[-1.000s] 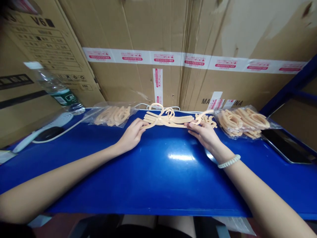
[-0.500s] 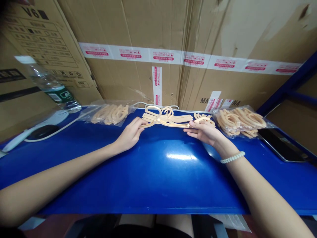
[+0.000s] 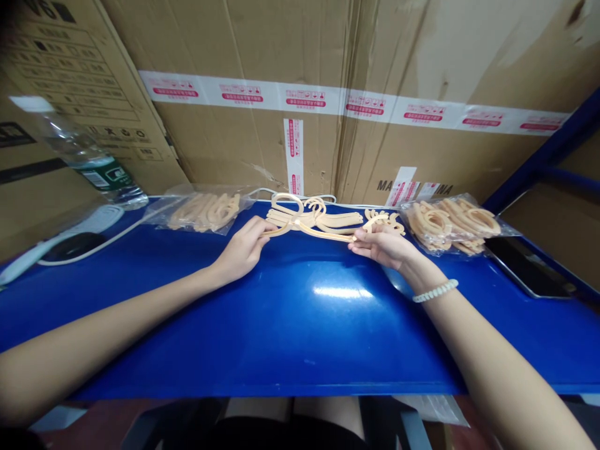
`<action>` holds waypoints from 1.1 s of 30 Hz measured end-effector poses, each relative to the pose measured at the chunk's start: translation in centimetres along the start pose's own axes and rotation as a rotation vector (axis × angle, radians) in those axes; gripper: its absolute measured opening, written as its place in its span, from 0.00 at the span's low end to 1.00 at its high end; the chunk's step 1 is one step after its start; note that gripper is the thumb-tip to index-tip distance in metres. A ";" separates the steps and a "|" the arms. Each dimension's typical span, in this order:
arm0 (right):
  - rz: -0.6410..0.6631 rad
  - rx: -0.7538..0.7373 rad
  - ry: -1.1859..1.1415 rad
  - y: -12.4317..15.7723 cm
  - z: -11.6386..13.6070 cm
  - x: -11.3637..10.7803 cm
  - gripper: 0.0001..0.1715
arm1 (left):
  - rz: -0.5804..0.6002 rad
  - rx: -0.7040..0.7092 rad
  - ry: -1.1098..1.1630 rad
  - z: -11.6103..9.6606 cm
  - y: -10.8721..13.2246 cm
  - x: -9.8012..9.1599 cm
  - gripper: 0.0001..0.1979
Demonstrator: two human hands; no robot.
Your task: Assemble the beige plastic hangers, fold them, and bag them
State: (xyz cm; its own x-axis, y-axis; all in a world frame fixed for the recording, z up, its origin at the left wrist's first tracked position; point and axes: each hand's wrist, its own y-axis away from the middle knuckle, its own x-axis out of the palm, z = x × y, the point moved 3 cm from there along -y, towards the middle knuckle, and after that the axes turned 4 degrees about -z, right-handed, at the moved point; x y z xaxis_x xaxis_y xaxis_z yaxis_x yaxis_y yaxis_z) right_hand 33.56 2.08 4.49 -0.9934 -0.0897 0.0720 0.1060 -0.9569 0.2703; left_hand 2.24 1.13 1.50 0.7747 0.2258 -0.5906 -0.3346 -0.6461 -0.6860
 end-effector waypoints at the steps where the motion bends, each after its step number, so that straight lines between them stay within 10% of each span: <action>1: -0.013 0.016 -0.010 0.1 0.0 0.0 0.13 | 0.001 0.004 -0.002 0.0 0.0 0.0 0.14; 33: -0.158 -0.476 0.002 0.4 0.7 0.6 0.23 | 0.060 -0.029 0.051 -0.7 -0.2 -0.3 0.12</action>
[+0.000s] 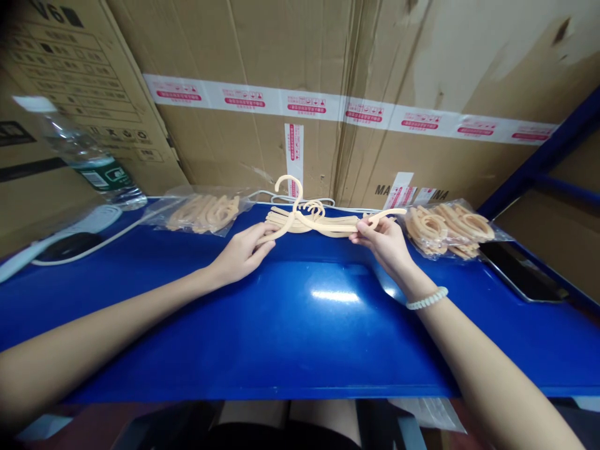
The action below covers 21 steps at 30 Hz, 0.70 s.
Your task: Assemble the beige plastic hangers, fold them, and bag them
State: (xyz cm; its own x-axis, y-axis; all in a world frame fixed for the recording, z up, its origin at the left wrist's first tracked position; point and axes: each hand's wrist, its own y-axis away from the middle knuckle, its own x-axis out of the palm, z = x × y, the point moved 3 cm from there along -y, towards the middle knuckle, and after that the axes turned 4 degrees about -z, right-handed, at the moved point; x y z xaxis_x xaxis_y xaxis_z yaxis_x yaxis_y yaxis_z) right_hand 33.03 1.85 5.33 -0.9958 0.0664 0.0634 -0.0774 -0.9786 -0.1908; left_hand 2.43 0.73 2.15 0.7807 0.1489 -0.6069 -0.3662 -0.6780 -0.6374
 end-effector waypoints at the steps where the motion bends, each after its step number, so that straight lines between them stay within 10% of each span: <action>1: 0.005 -0.011 -0.018 0.0 0.3 0.0 0.23 | -0.002 -0.005 -0.005 0.0 -0.1 -0.2 0.12; 12: 0.011 0.114 0.092 -2.2 2.7 -4.6 0.20 | 0.216 0.210 -0.151 0.0 -2.3 -4.6 0.05; 21: 0.624 0.144 0.825 -1.7 3.5 -5.5 0.24 | 0.484 0.189 -0.177 0.7 -2.1 -4.4 0.06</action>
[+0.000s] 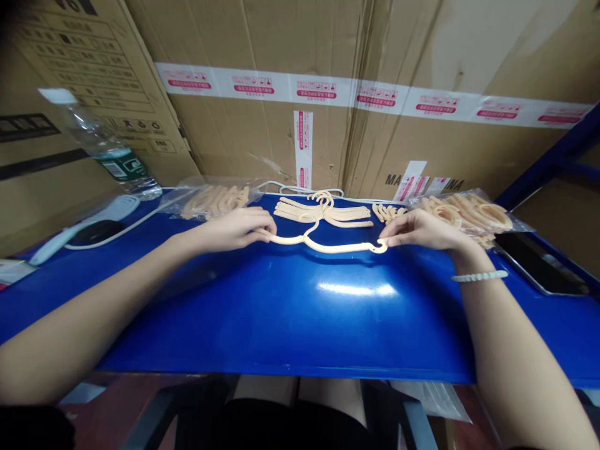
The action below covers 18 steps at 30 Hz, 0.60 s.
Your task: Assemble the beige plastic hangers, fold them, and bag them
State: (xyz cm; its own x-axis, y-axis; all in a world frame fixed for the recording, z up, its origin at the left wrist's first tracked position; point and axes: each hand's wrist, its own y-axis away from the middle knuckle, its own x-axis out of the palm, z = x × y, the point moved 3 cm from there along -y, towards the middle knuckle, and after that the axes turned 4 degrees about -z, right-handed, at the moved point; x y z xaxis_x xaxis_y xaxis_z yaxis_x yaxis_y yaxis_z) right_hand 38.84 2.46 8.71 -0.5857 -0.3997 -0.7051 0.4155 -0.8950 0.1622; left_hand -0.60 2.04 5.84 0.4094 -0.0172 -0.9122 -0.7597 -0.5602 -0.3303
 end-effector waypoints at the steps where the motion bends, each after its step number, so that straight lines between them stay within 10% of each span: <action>1: 0.047 0.019 0.040 0.0 -0.1 0.2 0.25 | 0.018 0.001 0.009 -0.1 0.0 0.2 0.06; 18: 0.042 0.032 0.378 -1.0 -1.3 0.7 0.25 | -0.012 -0.040 -0.057 -1.3 0.1 2.9 0.08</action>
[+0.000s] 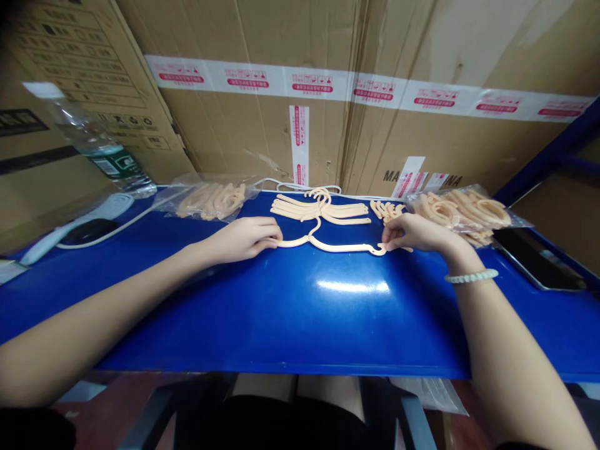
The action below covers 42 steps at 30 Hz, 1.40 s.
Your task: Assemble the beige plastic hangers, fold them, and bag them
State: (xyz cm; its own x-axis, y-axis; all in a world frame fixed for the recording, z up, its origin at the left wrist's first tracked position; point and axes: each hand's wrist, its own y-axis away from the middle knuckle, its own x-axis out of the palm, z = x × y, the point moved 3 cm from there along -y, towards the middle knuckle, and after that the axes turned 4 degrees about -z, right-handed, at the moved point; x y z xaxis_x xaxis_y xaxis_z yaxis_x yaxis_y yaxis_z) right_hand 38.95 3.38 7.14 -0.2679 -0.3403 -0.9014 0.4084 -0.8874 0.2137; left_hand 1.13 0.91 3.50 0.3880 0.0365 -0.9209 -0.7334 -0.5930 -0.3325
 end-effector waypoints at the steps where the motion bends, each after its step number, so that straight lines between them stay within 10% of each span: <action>1: -0.013 -0.001 0.028 0.0 0.0 0.0 0.23 | -0.003 -0.002 -0.011 -0.1 0.0 0.0 0.08; 30: -0.119 0.179 0.290 0.2 0.8 0.4 0.02 | -0.082 0.016 -0.183 0.2 0.2 0.2 0.09; 36: -0.492 -0.185 0.249 0.2 5.1 1.0 0.12 | -0.315 0.055 -0.124 -0.8 0.1 0.7 0.11; 42: -0.425 -0.430 0.199 -1.4 7.0 4.8 0.18 | -0.288 0.124 -0.090 -2.0 -0.1 1.5 0.08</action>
State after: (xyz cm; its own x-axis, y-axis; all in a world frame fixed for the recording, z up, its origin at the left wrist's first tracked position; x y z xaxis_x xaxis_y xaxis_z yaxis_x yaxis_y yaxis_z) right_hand 31.01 0.81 5.19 -0.3334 0.1146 -0.9358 0.6272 -0.7141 -0.3109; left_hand 2.90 -0.60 2.50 0.5421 0.2628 -0.7982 -0.6654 -0.4459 -0.5987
